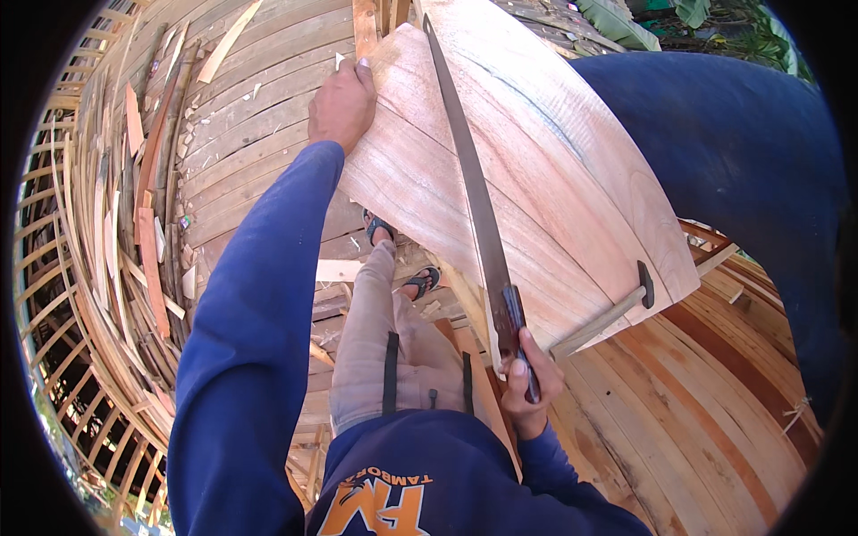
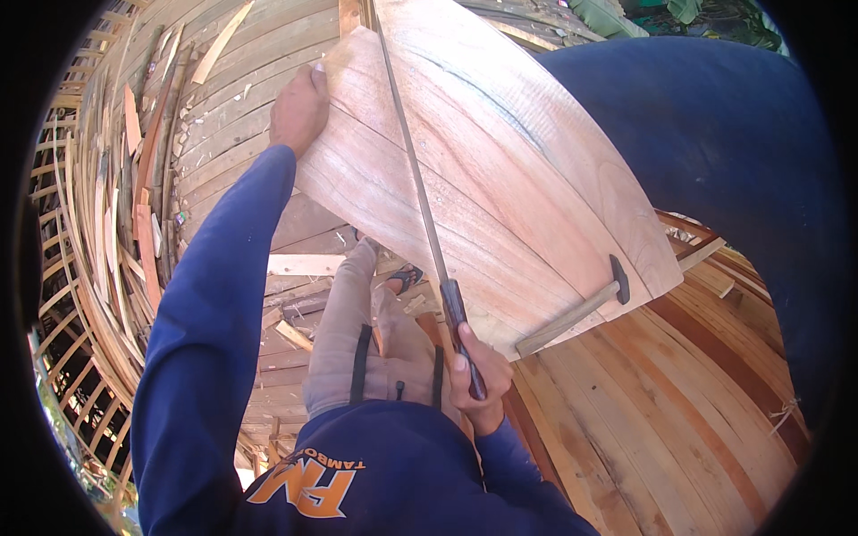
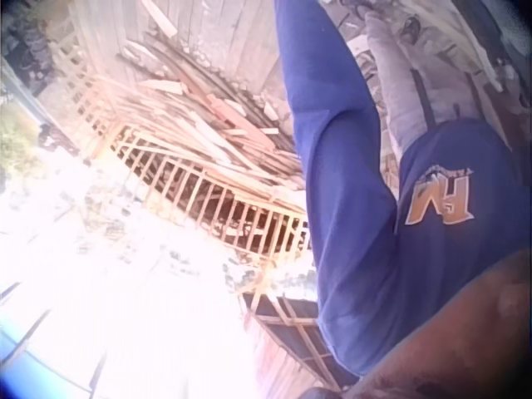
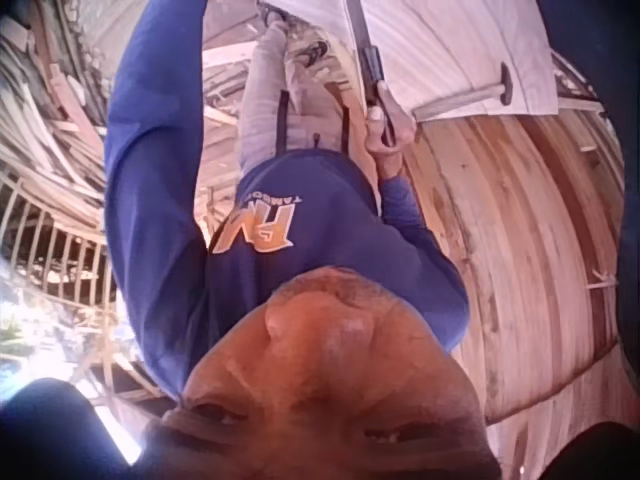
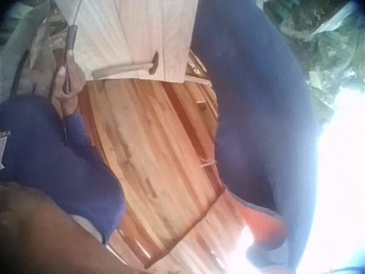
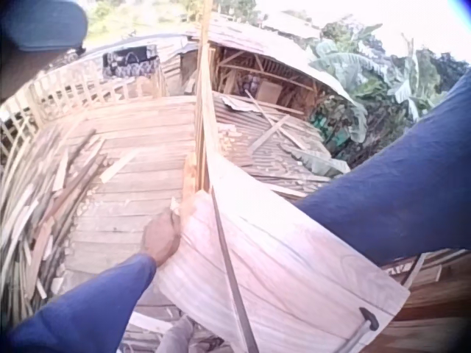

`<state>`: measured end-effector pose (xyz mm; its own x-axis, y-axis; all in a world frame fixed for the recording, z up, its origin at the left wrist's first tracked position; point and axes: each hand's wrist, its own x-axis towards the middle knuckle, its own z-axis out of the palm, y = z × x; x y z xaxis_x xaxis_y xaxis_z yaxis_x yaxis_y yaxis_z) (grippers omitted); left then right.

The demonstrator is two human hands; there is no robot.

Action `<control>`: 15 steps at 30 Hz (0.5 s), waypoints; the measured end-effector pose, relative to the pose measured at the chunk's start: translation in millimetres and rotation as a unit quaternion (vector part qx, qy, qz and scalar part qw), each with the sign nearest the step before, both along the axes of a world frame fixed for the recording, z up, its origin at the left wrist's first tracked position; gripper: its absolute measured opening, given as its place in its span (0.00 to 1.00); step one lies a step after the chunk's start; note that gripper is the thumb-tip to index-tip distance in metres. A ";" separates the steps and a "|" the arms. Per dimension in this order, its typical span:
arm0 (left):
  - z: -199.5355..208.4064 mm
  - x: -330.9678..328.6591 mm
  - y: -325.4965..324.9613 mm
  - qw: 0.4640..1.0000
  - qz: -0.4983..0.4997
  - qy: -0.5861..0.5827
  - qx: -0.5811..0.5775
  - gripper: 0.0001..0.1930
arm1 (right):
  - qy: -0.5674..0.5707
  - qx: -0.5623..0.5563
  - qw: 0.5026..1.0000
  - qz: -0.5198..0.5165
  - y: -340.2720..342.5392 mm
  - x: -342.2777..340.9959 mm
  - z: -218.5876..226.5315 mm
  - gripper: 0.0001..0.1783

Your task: The person saws a curved line into a wooden plank using a hand saw while holding the plank steady by hand on a wooden deck.

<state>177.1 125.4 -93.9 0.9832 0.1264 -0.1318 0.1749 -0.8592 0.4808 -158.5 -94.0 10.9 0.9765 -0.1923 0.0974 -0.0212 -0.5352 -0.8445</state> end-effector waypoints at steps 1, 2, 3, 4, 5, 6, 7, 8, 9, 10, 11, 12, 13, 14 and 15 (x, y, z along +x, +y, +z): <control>1.0 0.0 -3.0 1.000 -0.003 0.005 0.004 0.25 | 0.000 0.000 1.000 -0.005 -1.0 -4.8 -1.7 0.24; -0.1 1.9 -2.7 1.000 -0.005 0.010 0.009 0.25 | 0.000 0.001 1.000 -0.010 -1.5 -3.1 -4.3 0.24; -2.7 2.7 -2.0 1.000 -0.006 0.007 0.008 0.25 | -0.002 -0.002 1.000 0.005 4.6 42.3 -6.2 0.24; -3.6 3.6 -1.8 1.000 -0.006 0.003 0.004 0.25 | -0.008 0.047 0.999 -0.012 18.2 102.3 -11.4 0.22; -1.2 3.2 -4.3 1.000 -0.009 -0.003 -0.002 0.25 | -0.019 0.095 0.995 -0.030 31.2 161.9 -15.6 0.20; 2.8 9.0 -5.9 1.000 -0.013 -0.005 -0.004 0.24 | -0.095 0.066 0.993 -0.021 40.0 218.7 -18.3 0.18; 5.0 12.9 -10.3 1.000 -0.023 -0.003 -0.009 0.24 | -0.153 0.067 0.986 -0.024 47.2 261.8 -21.2 0.18; 6.6 9.5 -9.8 0.999 -0.030 0.007 -0.011 0.24 | -0.119 0.090 0.988 -0.037 49.8 282.3 -22.4 0.18; 5.5 10.3 -6.3 1.000 -0.027 0.003 -0.004 0.24 | -0.092 0.117 0.988 -0.041 52.9 296.0 -22.0 0.18; 4.2 10.0 -4.6 1.000 -0.026 0.000 0.003 0.24 | -0.085 0.142 0.985 -0.044 52.8 292.1 -19.7 0.18; 3.4 10.9 -2.9 1.000 -0.027 -0.004 0.008 0.23 | -0.078 0.166 0.982 -0.048 49.1 280.8 -19.0 0.18; 3.0 4.0 1.9 1.000 -0.025 0.001 0.004 0.23 | -0.059 0.177 0.981 -0.051 47.0 261.2 -20.6 0.19; 3.3 7.5 3.3 1.000 -0.019 -0.005 -0.001 0.23 | -0.037 0.164 0.985 -0.046 41.4 228.6 -16.1 0.20; 0.5 6.9 7.8 1.000 -0.010 -0.004 -0.003 0.23 | -0.007 0.144 0.989 -0.037 35.4 186.1 -11.2 0.20; -1.3 2.2 9.0 1.000 -0.011 0.002 -0.005 0.23 | 0.010 0.110 0.994 -0.026 27.3 139.6 -6.0 0.21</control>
<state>179.3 134.4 -95.2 0.9853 0.1032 -0.1359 0.1572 -0.8582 0.4886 -18.9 -66.7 4.9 0.9659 -0.2574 0.0286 -0.0616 -0.3357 -0.9400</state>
